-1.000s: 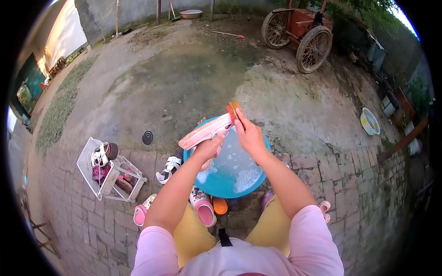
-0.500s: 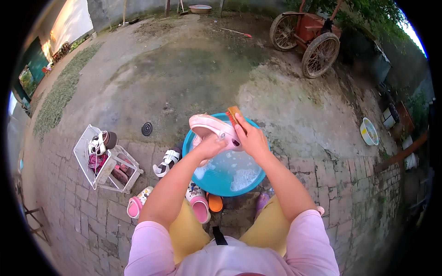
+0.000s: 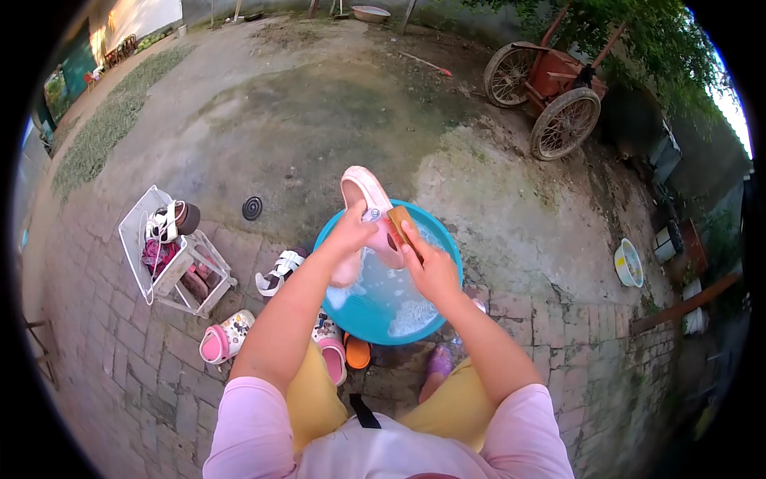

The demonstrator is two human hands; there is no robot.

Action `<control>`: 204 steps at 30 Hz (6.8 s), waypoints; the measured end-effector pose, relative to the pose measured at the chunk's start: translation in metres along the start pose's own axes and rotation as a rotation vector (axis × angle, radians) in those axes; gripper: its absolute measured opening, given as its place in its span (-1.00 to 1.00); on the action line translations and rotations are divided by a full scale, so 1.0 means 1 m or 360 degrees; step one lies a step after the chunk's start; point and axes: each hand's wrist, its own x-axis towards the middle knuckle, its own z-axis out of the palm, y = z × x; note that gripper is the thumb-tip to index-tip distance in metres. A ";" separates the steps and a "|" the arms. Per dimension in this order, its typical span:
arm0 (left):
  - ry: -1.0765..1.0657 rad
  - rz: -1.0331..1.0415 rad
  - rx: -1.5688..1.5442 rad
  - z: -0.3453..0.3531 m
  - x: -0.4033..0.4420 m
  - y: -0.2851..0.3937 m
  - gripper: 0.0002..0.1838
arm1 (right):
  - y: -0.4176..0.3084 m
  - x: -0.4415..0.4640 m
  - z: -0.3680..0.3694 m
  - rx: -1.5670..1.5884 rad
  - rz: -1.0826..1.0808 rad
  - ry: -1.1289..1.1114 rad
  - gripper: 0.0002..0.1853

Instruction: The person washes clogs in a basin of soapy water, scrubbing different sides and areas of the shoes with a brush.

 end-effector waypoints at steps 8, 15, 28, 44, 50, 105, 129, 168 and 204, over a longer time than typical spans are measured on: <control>0.0025 0.0148 0.0221 0.006 -0.002 0.001 -0.57 | -0.011 -0.004 0.002 0.0073 -0.0112 0.0084 -0.53; -0.0171 0.0383 0.0577 0.036 -0.025 0.036 -0.53 | -0.009 0.017 -0.015 0.0003 0.0146 0.0276 -0.52; -0.0058 -0.0155 0.0603 0.025 -0.014 0.024 -0.62 | 0.005 -0.021 0.003 0.0150 0.0009 -0.0126 -0.55; -0.0026 0.0422 0.0716 0.020 -0.026 0.033 -0.62 | -0.016 -0.006 -0.017 0.0230 0.0188 -0.0025 -0.55; -0.0065 0.0521 0.0757 0.038 -0.036 0.046 -0.67 | -0.022 0.014 -0.026 0.0135 0.0268 0.0055 -0.56; 0.0475 0.0526 0.0780 0.037 -0.036 0.048 -0.60 | -0.043 0.013 -0.013 -0.0264 -0.0017 0.0264 -0.47; 0.0428 0.0766 0.0878 0.030 -0.032 0.036 -0.55 | -0.032 -0.006 -0.006 -0.0048 -0.0068 0.0261 -0.50; -0.0023 0.1434 0.1174 0.041 -0.035 0.037 -0.68 | 0.029 0.025 -0.052 0.1343 0.0913 -0.0081 -0.09; 0.0492 -0.0548 -0.2534 0.018 0.054 -0.052 -0.59 | -0.043 -0.005 0.021 0.0044 -0.0156 0.0248 -0.42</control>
